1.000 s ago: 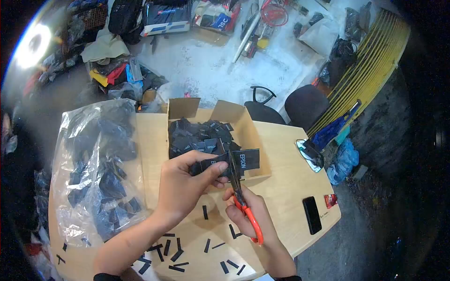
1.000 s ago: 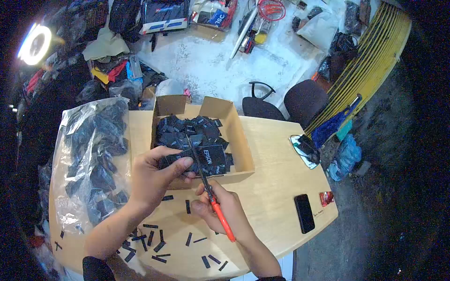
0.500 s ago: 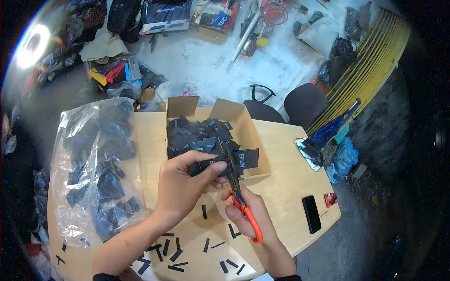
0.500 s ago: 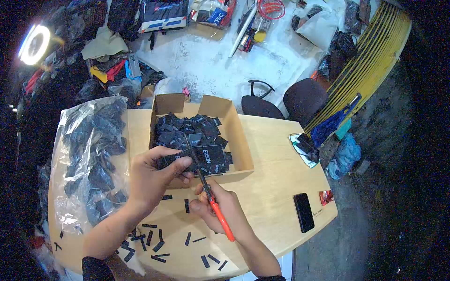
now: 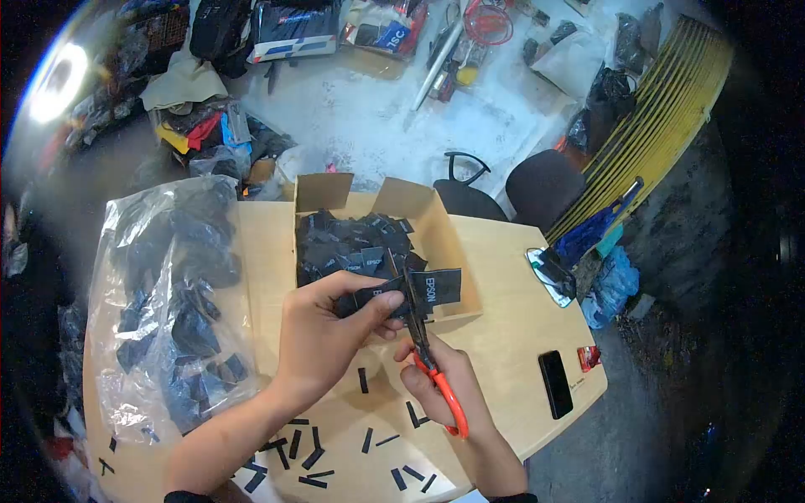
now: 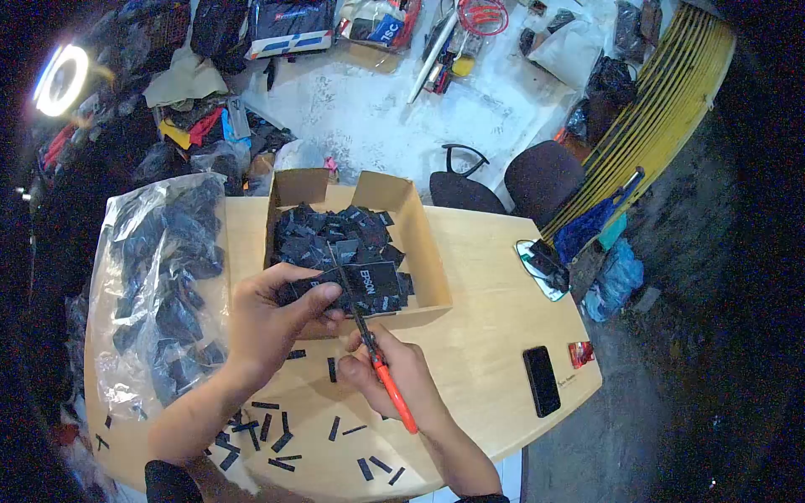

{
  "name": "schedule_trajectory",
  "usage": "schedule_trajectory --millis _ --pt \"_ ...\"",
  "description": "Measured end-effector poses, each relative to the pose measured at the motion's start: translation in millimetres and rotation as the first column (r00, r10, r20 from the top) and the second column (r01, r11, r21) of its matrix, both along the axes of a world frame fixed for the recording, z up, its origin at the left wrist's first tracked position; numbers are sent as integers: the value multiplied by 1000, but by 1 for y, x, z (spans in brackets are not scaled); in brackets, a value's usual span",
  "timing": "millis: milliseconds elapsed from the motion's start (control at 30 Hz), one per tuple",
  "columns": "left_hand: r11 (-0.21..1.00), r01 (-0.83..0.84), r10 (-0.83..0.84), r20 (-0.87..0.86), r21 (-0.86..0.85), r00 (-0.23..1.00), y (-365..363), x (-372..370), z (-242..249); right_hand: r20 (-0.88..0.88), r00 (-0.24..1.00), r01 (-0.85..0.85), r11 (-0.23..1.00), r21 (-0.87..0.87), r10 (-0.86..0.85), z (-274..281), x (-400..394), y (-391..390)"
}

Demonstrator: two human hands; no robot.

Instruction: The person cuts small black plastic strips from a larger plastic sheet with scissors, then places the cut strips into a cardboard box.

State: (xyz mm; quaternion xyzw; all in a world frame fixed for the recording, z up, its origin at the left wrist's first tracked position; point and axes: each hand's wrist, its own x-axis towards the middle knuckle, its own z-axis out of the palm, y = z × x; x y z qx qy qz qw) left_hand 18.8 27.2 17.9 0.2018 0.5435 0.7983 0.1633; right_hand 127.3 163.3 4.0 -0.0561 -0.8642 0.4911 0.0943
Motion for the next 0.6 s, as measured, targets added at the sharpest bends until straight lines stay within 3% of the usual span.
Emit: schedule_trajectory --millis 200,367,600 --pt "1000 -8 7 -34 -28 999 -1 0 0 10 1000 19 999 -43 -18 2 0 -2" --pt "1000 28 -29 80 12 996 -1 0 0 10 999 49 999 -20 -49 -1 -1 -2" --pt "999 35 -37 79 32 996 -1 -1 0 24 997 80 997 -11 -80 2 -1 -6"
